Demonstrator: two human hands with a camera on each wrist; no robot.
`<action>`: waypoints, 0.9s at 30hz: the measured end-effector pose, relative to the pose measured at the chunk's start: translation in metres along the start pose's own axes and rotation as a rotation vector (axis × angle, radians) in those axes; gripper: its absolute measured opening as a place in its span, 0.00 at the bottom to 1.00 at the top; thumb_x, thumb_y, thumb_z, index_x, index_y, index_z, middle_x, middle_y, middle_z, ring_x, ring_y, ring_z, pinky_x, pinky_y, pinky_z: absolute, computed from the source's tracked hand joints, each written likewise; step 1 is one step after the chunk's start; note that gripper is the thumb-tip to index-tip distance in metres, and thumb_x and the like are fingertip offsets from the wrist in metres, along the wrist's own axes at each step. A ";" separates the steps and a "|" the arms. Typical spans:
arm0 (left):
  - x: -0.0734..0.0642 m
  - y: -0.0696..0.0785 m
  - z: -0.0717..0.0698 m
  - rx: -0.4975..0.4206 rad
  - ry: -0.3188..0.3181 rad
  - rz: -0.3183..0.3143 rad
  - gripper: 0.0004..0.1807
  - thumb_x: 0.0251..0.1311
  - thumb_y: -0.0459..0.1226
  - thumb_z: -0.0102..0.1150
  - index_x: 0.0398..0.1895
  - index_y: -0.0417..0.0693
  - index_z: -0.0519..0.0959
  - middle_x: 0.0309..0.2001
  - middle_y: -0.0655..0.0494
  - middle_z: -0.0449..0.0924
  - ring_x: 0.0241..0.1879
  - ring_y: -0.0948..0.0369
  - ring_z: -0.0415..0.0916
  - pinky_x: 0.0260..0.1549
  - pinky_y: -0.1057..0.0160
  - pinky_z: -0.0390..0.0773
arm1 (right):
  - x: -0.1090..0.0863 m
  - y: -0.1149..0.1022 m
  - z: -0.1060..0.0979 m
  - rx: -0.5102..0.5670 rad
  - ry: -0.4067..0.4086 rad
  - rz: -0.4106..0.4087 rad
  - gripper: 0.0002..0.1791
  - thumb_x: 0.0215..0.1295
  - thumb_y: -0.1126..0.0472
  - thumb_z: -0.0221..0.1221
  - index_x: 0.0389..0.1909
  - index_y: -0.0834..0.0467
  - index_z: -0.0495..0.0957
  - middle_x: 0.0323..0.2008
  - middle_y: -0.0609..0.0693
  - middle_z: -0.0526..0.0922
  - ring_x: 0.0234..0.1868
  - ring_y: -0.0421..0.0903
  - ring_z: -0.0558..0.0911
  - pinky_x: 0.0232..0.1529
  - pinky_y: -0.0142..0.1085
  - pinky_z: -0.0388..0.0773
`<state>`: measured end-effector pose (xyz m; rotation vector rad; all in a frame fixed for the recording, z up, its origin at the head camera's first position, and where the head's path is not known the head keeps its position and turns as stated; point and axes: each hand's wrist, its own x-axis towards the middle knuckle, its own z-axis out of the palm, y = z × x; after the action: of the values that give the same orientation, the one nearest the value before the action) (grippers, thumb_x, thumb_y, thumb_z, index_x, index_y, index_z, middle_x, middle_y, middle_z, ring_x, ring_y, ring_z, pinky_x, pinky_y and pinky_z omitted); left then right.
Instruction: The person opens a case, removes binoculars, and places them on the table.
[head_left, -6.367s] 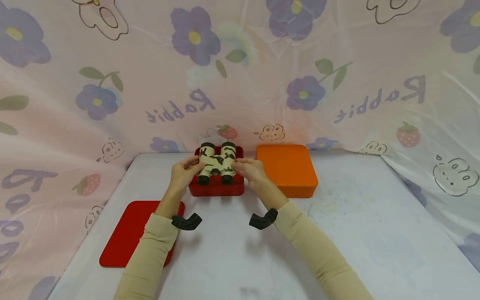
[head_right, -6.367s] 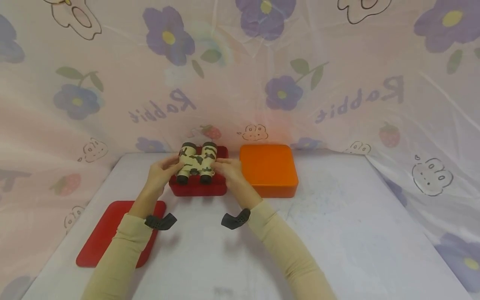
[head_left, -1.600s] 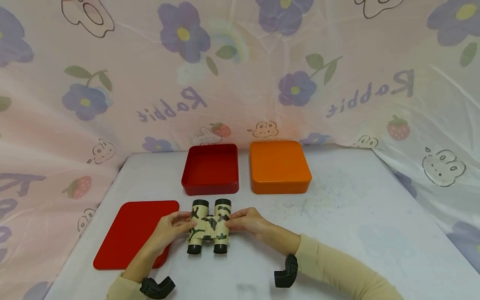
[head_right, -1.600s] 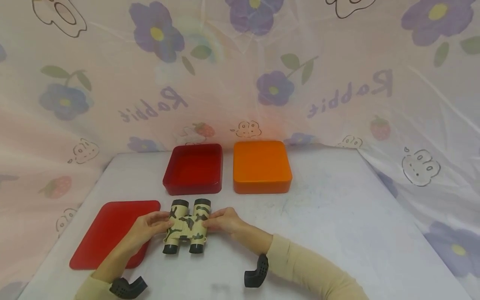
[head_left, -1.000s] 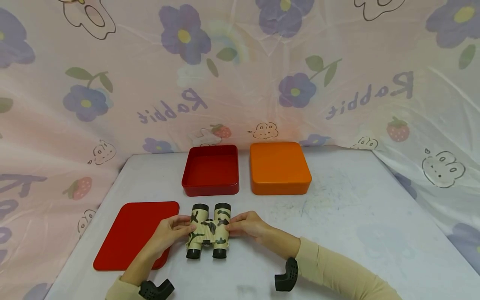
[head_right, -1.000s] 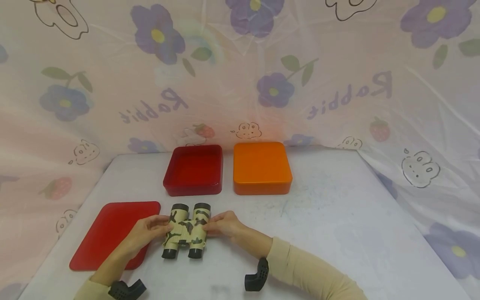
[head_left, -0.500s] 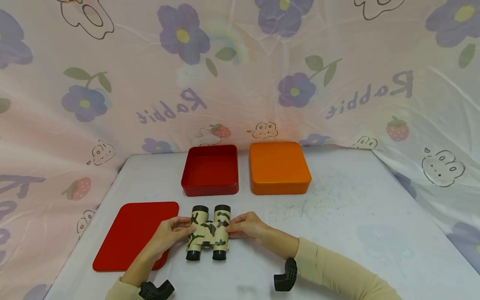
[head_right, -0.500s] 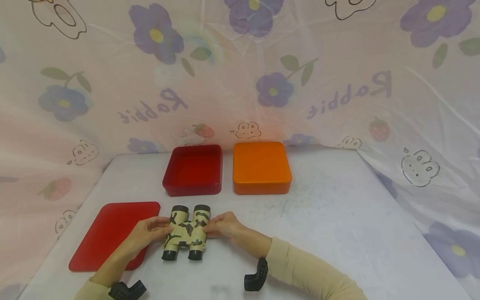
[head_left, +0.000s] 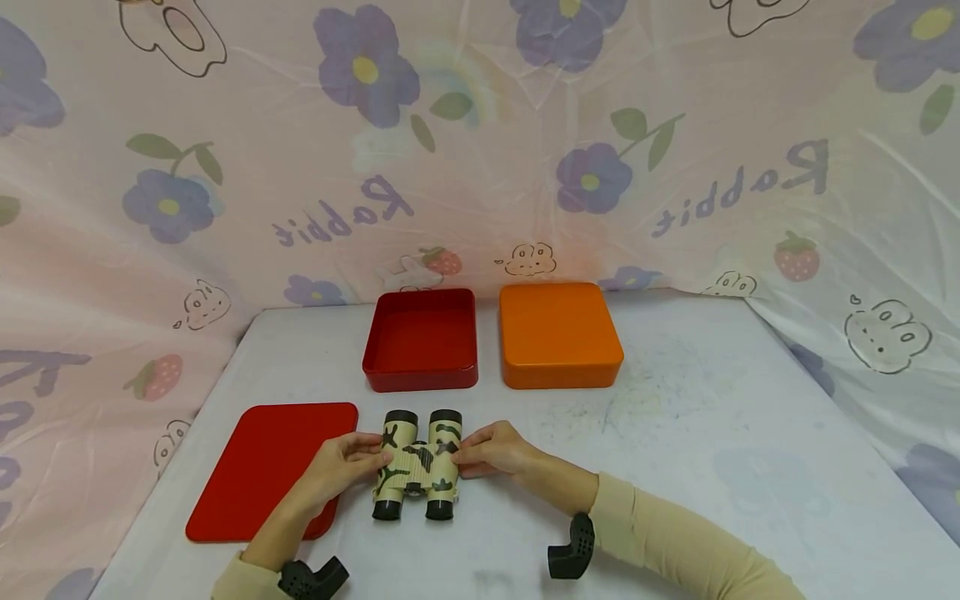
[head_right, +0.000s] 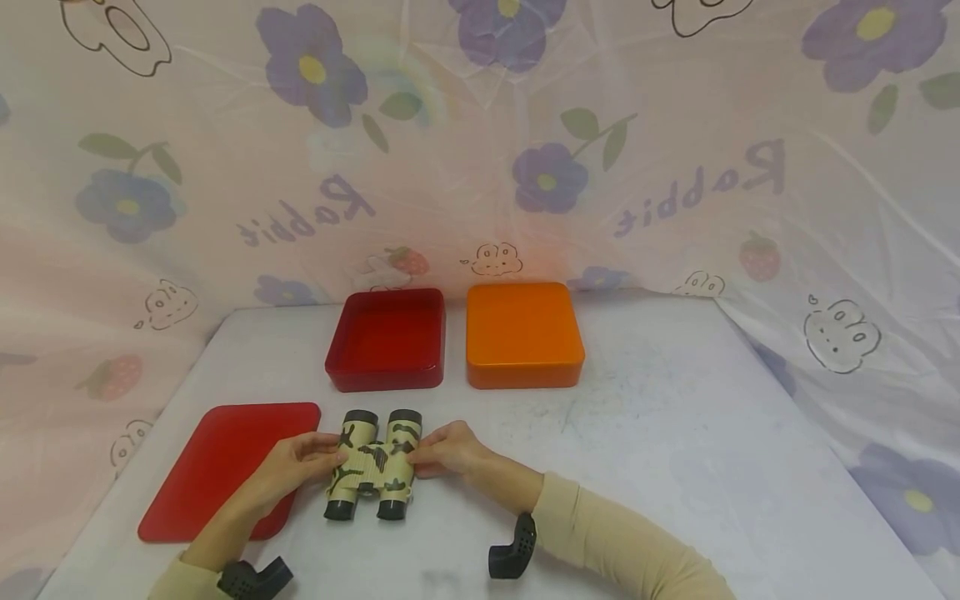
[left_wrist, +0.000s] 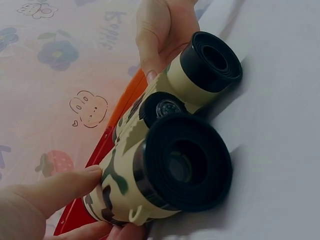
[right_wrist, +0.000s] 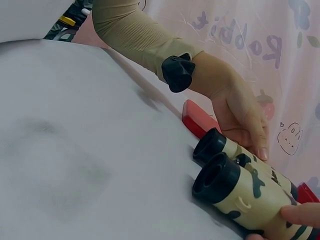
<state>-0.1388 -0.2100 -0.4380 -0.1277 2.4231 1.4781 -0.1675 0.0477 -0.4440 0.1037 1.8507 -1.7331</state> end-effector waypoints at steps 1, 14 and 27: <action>0.000 0.000 0.000 0.004 -0.002 0.000 0.31 0.58 0.43 0.66 0.59 0.33 0.72 0.51 0.41 0.80 0.45 0.59 0.81 0.45 0.64 0.84 | 0.000 0.000 0.000 -0.001 -0.002 -0.001 0.14 0.56 0.69 0.65 0.42 0.74 0.80 0.32 0.54 0.87 0.29 0.42 0.85 0.41 0.39 0.86; 0.003 0.000 -0.010 0.038 -0.062 0.069 0.28 0.62 0.43 0.61 0.59 0.32 0.72 0.49 0.42 0.84 0.44 0.59 0.82 0.48 0.60 0.83 | -0.004 -0.002 -0.007 -0.033 -0.030 -0.016 0.14 0.57 0.68 0.65 0.42 0.72 0.80 0.31 0.54 0.87 0.29 0.41 0.85 0.39 0.37 0.86; 0.002 0.020 -0.021 0.092 -0.022 0.117 0.27 0.65 0.42 0.58 0.61 0.33 0.71 0.51 0.40 0.82 0.46 0.55 0.82 0.53 0.52 0.82 | -0.011 -0.010 -0.019 -0.065 -0.057 -0.066 0.16 0.63 0.65 0.60 0.46 0.73 0.78 0.36 0.60 0.87 0.32 0.43 0.86 0.43 0.40 0.86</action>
<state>-0.1499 -0.2186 -0.4126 0.0512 2.5134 1.4047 -0.1697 0.0677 -0.4307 -0.0328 1.8856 -1.7000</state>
